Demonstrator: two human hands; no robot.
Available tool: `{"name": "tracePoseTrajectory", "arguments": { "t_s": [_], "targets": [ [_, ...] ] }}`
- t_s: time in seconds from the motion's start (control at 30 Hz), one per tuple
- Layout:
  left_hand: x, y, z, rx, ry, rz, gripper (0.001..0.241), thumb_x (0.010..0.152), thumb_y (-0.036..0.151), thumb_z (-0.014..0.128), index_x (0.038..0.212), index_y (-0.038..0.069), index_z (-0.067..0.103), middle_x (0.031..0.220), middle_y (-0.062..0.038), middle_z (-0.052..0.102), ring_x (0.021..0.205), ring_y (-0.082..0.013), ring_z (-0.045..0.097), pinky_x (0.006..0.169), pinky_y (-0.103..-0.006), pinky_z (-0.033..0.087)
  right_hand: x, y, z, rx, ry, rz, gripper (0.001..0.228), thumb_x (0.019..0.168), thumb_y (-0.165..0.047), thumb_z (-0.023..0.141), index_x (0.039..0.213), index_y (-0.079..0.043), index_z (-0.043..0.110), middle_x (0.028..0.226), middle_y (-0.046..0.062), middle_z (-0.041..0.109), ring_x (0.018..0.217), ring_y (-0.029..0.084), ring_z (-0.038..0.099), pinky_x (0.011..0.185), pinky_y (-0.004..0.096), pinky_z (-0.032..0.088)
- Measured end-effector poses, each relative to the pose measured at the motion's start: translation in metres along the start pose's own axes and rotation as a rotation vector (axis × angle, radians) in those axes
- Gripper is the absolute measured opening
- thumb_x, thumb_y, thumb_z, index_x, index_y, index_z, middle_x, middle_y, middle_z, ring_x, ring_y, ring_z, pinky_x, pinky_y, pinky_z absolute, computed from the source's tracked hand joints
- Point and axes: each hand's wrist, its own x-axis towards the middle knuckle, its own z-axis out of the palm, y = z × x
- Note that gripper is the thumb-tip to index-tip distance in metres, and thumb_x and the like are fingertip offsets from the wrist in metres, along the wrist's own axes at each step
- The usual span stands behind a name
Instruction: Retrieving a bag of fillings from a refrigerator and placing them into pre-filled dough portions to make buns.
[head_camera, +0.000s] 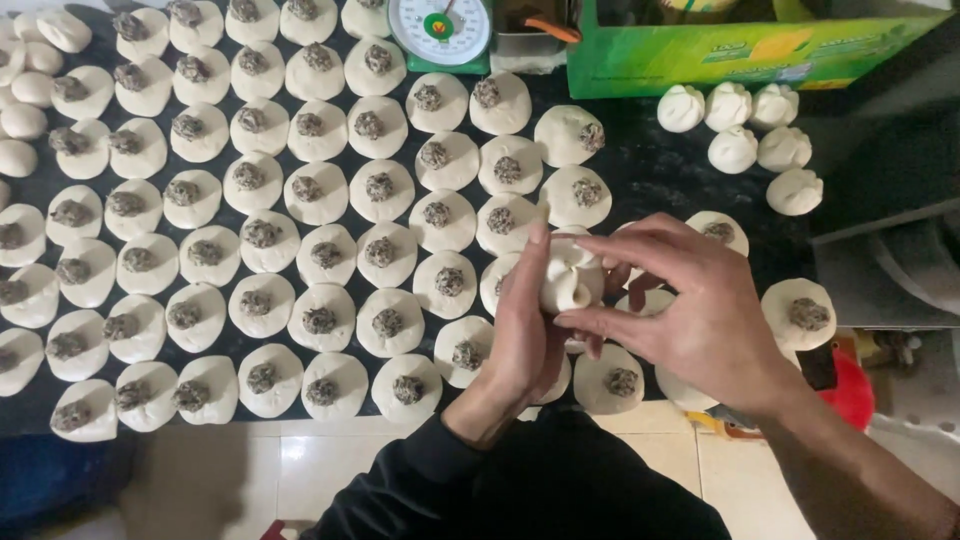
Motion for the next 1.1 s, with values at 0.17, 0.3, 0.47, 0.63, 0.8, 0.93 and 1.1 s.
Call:
{"name": "tracePoseTrajectory", "arguments": {
  "t_s": [0.17,0.3,0.47,0.63,0.8,0.93,1.1],
  "targets": [
    [0.006,-0.009,-0.006,-0.051,-0.091,-0.109,0.033,0.093,0.028,0.071,0.113,0.010,0.051,0.081,-0.007,0.060,0.059,-0.0134,0.055,0.047,-0.0252,0.046,0.002,-0.002,-0.005,0.358,0.016,0.144,0.031,0.072,-0.008,0.088,0.100,-0.002,0.075,0.093,0.012,0.077,0.071,0.016,0.078,0.064,0.023,0.068],
    [0.012,-0.011,-0.011,-0.061,-0.160,-0.132,0.028,0.096,0.027,0.070,0.109,0.013,0.049,0.073,-0.004,0.060,0.060,-0.0110,0.051,0.049,-0.0217,0.040,-0.005,0.019,-0.001,0.507,-0.010,0.256,0.022,0.077,-0.002,0.082,0.098,-0.002,0.078,0.095,0.012,0.079,0.081,0.018,0.081,0.068,0.025,0.069],
    [0.057,-0.018,-0.026,0.570,-0.124,-0.107,0.088,0.096,0.075,0.032,0.155,0.010,0.041,0.132,-0.033,0.056,0.100,-0.0389,0.067,0.056,-0.0342,0.058,-0.015,0.077,0.014,0.474,0.149,0.351,0.020,0.072,0.002,0.086,0.092,0.002,0.082,0.078,0.018,0.079,0.058,0.015,0.064,0.055,0.027,0.051],
    [0.172,-0.019,-0.076,1.118,0.125,0.162,0.066,0.095,0.057,0.062,0.137,0.006,0.060,0.111,-0.021,0.072,0.102,-0.0338,0.072,0.077,-0.0392,0.061,-0.018,0.192,0.025,0.230,0.378,0.355,0.017,0.083,-0.007,0.088,0.097,-0.002,0.081,0.084,0.014,0.076,0.071,0.018,0.071,0.062,0.027,0.055],
    [0.262,-0.031,-0.097,1.550,0.189,0.446,0.078,0.079,0.061,0.079,0.127,0.001,0.068,0.107,-0.022,0.072,0.100,-0.0421,0.072,0.078,-0.0491,0.061,0.000,0.271,0.037,0.014,0.561,0.294,0.014,0.086,-0.005,0.091,0.099,-0.007,0.085,0.080,0.014,0.074,0.071,0.023,0.071,0.066,0.028,0.056],
    [0.279,-0.037,-0.081,1.699,0.140,0.494,0.104,0.070,0.071,0.079,0.131,-0.011,0.057,0.119,-0.035,0.058,0.111,-0.0526,0.060,0.091,-0.0595,0.053,0.005,0.320,0.050,-0.012,0.517,0.493,0.020,0.082,-0.016,0.091,0.101,-0.016,0.083,0.084,0.007,0.075,0.075,0.017,0.070,0.072,0.029,0.059],
    [0.331,-0.028,-0.107,1.860,0.125,0.118,0.106,0.058,0.080,0.075,0.131,0.005,0.062,0.128,-0.019,0.055,0.120,-0.0434,0.056,0.098,-0.0506,0.051,0.008,0.318,0.048,-0.131,0.396,0.593,0.026,0.080,-0.024,0.091,0.105,-0.020,0.083,0.087,0.008,0.077,0.082,0.028,0.073,0.076,0.039,0.062]
  ]
}}
